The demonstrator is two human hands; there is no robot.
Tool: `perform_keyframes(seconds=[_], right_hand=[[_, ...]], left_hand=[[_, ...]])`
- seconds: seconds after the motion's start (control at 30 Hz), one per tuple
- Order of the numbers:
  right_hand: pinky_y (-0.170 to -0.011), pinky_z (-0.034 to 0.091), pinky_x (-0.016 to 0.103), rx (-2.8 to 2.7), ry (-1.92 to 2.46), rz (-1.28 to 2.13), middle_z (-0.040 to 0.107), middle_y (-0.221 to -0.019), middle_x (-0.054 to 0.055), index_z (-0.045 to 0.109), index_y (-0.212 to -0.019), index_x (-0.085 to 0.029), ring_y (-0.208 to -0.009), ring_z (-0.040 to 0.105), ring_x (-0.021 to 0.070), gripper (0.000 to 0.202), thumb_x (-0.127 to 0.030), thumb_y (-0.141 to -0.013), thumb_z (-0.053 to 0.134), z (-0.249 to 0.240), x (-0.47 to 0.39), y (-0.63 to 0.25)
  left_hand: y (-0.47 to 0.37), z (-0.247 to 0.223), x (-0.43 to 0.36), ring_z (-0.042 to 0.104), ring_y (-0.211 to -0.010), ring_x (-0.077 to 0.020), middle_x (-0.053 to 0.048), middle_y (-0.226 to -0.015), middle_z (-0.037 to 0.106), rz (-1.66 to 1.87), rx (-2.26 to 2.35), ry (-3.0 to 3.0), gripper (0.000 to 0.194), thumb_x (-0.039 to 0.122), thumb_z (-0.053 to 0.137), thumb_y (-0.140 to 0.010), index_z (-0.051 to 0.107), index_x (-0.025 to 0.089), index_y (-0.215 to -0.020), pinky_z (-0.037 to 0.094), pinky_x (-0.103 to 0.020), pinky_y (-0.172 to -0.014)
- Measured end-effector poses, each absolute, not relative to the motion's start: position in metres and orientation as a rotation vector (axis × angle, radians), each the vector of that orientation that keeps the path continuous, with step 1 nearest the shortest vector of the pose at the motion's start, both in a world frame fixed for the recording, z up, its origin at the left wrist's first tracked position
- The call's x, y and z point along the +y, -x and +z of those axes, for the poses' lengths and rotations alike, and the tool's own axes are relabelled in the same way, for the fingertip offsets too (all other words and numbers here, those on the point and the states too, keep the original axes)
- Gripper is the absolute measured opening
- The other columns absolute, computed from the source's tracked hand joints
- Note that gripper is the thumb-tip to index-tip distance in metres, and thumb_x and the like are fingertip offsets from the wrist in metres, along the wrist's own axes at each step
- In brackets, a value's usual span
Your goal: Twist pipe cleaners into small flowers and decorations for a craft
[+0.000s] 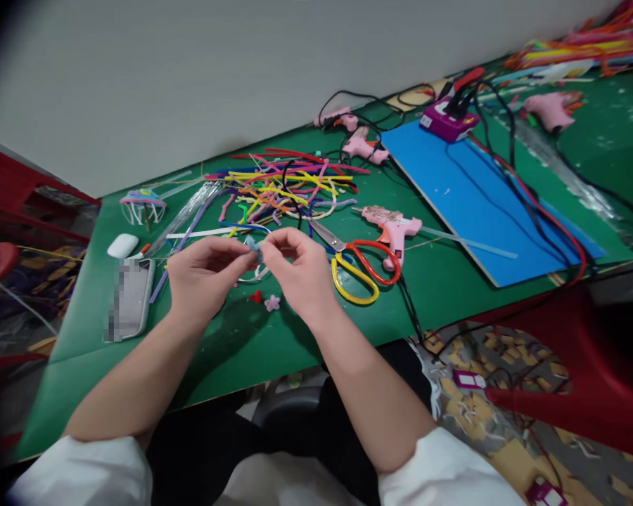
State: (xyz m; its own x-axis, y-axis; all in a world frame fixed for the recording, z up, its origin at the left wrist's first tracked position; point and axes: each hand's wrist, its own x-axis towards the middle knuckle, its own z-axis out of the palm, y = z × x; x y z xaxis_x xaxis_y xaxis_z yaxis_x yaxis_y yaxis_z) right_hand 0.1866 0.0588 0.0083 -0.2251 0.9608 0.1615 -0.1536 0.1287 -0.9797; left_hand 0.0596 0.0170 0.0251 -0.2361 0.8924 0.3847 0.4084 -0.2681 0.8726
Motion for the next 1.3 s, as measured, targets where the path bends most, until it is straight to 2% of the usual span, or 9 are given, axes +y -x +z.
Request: perform_keyframes(seconds=[0.27, 0.63, 0.8, 0.93, 1.13, 1.3], right_hand=[[-0.063, 0.046, 0.023, -1.366, 0.819, 1.415, 0.063, -0.07, -0.002, 0.065, -0.073, -0.018, -0.065, 0.056, 0.0093, 0.014, -0.031, -0.075, 0.061, 0.016, 0.066, -0.198], [-0.065, 0.049, 0.024, -1.492, 0.821, 1.296, 0.065, -0.073, -0.002, 0.065, -0.075, -0.019, -0.068, 0.059, 0.0101, 0.011, -0.029, -0.076, 0.061, 0.014, 0.062, -0.196], [-0.069, 0.05, 0.026, -1.541, 0.772, 1.299, 0.066, -0.08, 0.0, 0.067, -0.081, -0.019, -0.075, 0.061, 0.012, 0.012, -0.029, -0.074, 0.064, 0.014, 0.063, -0.197], [-0.068, 0.049, 0.025, -1.54, 0.775, 1.208, 0.066, -0.077, 0.0, 0.067, -0.075, -0.019, -0.073, 0.06, 0.0116, 0.006, -0.024, -0.074, 0.065, 0.013, 0.065, -0.198], [-0.065, 0.049, 0.024, -1.526, 0.815, 1.191, 0.064, -0.076, -0.001, 0.064, -0.076, -0.019, -0.07, 0.059, 0.0105, 0.009, -0.027, -0.076, 0.062, 0.011, 0.065, -0.197], [-0.065, 0.048, 0.024, -1.543, 0.84, 1.185, 0.062, -0.079, 0.0, 0.061, -0.077, -0.019, -0.072, 0.058, 0.0103, 0.01, -0.028, -0.079, 0.057, 0.01, 0.063, -0.194]], left_hand=[[-0.058, 0.025, 0.02, 0.063, -0.055, -0.0085, 0.003, -0.066, 0.066, 1.524, 1.497, -1.438, 0.011, 0.021, 0.071, -0.066, 0.063, 0.017, -0.073, 0.054, -0.018, -0.054], [-0.057, 0.027, 0.019, 0.062, -0.053, -0.0087, 0.002, -0.064, 0.064, 1.509, 1.513, -1.408, 0.012, 0.022, 0.07, -0.067, 0.062, 0.016, -0.072, 0.053, -0.019, -0.052], [-0.057, 0.028, 0.019, 0.063, -0.057, -0.0098, 0.001, -0.067, 0.066, 1.499, 1.502, -1.454, 0.011, 0.024, 0.069, -0.068, 0.063, 0.017, -0.074, 0.054, -0.021, -0.057], [-0.058, 0.03, 0.018, 0.066, -0.061, -0.0121, 0.0, -0.071, 0.067, 1.455, 1.486, -1.465, 0.011, 0.025, 0.068, -0.07, 0.064, 0.017, -0.078, 0.056, -0.022, -0.059], [-0.059, 0.033, 0.014, 0.064, -0.051, -0.0106, 0.002, -0.067, 0.066, 1.367, 1.636, -1.581, 0.011, 0.026, 0.065, -0.074, 0.065, 0.02, -0.082, 0.05, -0.016, -0.044], [-0.058, 0.036, 0.013, 0.062, -0.049, -0.0089, 0.002, -0.069, 0.066, 1.356, 1.752, -1.676, 0.01, 0.028, 0.066, -0.073, 0.064, 0.02, -0.078, 0.045, -0.016, -0.042]])
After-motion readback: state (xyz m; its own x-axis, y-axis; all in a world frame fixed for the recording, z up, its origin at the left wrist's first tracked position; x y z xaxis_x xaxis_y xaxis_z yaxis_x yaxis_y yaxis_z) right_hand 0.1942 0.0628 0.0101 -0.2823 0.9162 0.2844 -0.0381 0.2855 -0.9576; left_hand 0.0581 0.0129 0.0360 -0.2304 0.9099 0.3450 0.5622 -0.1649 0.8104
